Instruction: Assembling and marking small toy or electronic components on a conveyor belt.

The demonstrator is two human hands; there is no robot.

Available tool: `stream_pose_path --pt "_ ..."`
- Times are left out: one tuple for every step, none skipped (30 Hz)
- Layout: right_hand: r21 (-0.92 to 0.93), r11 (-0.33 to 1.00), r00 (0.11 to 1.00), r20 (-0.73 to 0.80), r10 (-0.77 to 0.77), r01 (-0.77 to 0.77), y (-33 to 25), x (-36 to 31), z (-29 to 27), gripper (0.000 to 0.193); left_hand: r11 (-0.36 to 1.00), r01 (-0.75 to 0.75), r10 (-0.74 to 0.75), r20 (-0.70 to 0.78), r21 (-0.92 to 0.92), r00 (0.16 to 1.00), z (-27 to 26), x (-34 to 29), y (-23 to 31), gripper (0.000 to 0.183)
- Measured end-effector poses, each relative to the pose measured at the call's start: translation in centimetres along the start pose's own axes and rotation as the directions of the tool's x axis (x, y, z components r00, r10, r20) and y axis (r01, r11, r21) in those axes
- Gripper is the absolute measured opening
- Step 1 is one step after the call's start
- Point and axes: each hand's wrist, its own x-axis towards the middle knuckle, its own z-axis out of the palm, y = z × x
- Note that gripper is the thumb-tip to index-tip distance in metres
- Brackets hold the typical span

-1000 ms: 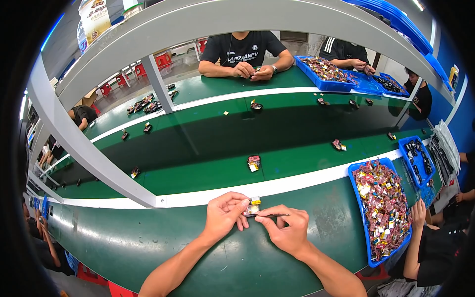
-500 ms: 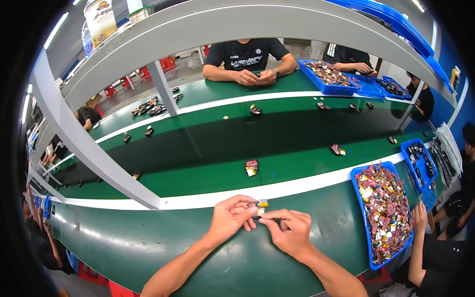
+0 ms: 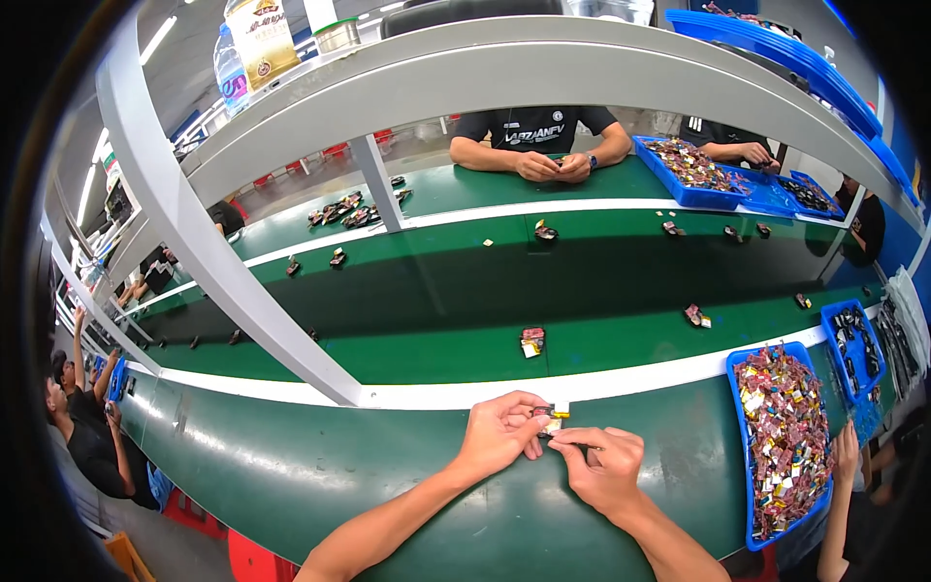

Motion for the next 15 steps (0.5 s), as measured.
stream_pose_path --pt "-0.003 1.000 1.000 -0.004 0.000 0.000 0.1 0.0 0.1 0.014 1.000 0.008 -0.008 -0.020 0.021 1.000 -0.1 0.0 0.0 0.017" --pt "-0.011 0.999 0.999 0.010 -0.033 0.033 0.0 0.2 0.1 0.014 0.999 0.014 -0.013 -0.037 0.041 0.999 -0.1 0.0 0.1 0.016" --pt "-0.017 0.998 0.998 0.024 -0.064 0.065 -0.1 0.3 0.2 0.014 0.999 0.010 -0.009 -0.029 0.042 1.000 -0.1 0.0 0.2 0.016" --pt "-0.028 0.997 0.998 0.016 -0.065 0.066 0.0 0.3 0.1 0.014 0.999 0.025 -0.023 -0.046 0.030 0.999 0.0 0.1 0.1 0.016" --pt "-0.018 0.999 0.999 -0.002 -0.039 0.039 0.1 0.2 -0.1 0.014 0.999 0.039 -0.038 -0.063 0.019 0.997 0.0 0.3 0.1 0.015" --pt "-0.007 1.000 1.000 -0.020 -0.012 0.012 0.0 0.2 -0.3 0.015 0.999 0.035 -0.034 -0.051 0.021 0.998 -0.2 0.6 0.1 0.015" --pt "-0.009 1.000 1.000 -0.027 -0.012 0.011 -0.1 0.4 -0.3 0.015 1.000 -0.015 0.017 -0.115 0.017 0.993 -0.8 1.0 0.2 0.015" --pt "0.005 0.999 0.997 -0.074 0.036 -0.036 -0.2 0.7 -0.4 0.015 0.998 -0.065 0.067 -0.178 0.016 0.982 -1.5 1.4 0.2 0.015" --pt "0.022 0.996 0.989 -0.120 0.085 -0.083 -0.3 0.8 -0.6 0.016 0.994 -0.110 0.112 -0.248 0.023 0.962 -2.6 2.2 0.4 0.015" --pt "0.018 0.996 0.988 -0.128 0.084 -0.082 -0.2 0.8 -0.9 0.016 0.987 -0.156 0.159 -0.314 0.034 0.936 -4.0 3.2 0.9 0.015" --pt "0.003 0.997 0.989 -0.126 0.080 -0.080 0.2 0.8 -0.9 0.016 0.981 -0.182 0.193 -0.393 0.065 0.899 -5.5 4.5 1.2 0.015" --pt "-0.009 0.997 0.990 -0.121 0.077 -0.079 0.6 0.7 -0.8 0.017 0.974 -0.203 0.225 -0.470 0.099 0.854 -7.3 5.7 1.4 0.016" --pt "-0.013 0.997 0.989 -0.128 0.079 -0.081 0.9 0.6 -0.7 0.017 0.967 -0.169 0.244 -0.512 0.189 0.824 -8.9 7.0 1.3 0.017" --pt "-0.007 0.996 0.990 -0.111 0.090 -0.091 1.1 0.5 -0.6 0.017 0.952 -0.131 0.270 -0.554 0.278 0.788 -10.5 7.8 1.4 0.018" --pt "0.009 0.995 0.991 -0.090 0.097 -0.097 1.0 0.6 -0.4 0.017 0.884 0.011 0.293 -0.574 0.467 0.765 -12.4 8.1 1.5 0.018"
